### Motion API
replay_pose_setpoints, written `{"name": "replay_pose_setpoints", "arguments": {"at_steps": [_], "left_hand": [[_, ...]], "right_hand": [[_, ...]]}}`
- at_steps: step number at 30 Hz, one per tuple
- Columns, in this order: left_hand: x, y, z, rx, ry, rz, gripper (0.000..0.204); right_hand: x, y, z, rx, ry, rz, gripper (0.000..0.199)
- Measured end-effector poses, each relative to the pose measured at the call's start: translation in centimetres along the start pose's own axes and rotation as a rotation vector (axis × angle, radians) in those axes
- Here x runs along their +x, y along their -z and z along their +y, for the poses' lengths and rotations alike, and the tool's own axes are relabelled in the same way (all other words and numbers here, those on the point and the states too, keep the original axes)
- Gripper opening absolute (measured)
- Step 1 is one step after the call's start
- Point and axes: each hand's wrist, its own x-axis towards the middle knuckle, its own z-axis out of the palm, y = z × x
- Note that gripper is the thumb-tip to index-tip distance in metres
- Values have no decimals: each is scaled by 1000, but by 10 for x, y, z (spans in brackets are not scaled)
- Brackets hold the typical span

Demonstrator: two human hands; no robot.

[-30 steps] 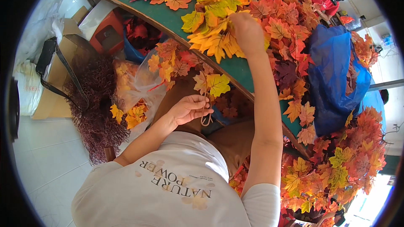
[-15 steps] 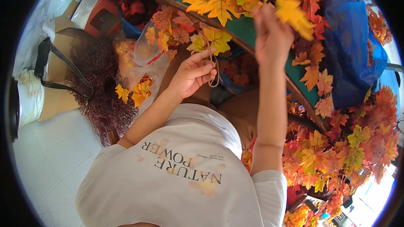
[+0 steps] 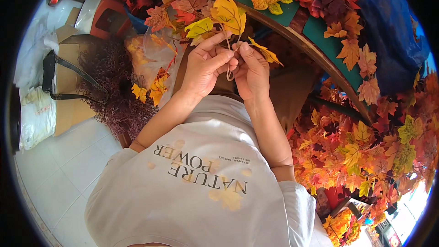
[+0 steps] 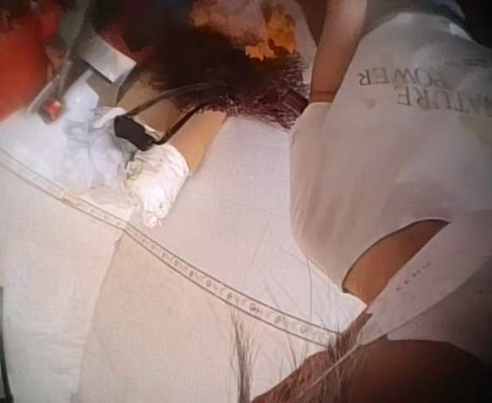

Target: Selecting artificial maple leaves and attaching them to a circular frame to assemble a wreath.

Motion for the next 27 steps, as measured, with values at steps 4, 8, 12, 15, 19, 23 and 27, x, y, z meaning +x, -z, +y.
{"name": "replay_pose_setpoints", "arguments": {"at_steps": [4,8,12,15,19,23,27], "left_hand": [[-1,2,-1,-23,4,1,43],[-2,2,-1,-43,20,22,44],[-1,3,-2,-54,19,20,44],[0,3,-2,-53,20,14,45],[1,4,-2,-60,23,30,44],[2,5,-5,-98,14,34,44],[3,5,-6,-87,-4,25,45]], "right_hand": [[-2,-2,1,-1,10,-4,15],[-4,-5,2,-12,26,15,15],[-2,-3,3,-22,29,23,15],[-1,-3,5,-23,31,6,14],[1,-4,7,-25,41,9,14],[1,-6,10,-49,80,35,12],[2,-3,10,-150,142,21,12]]}}
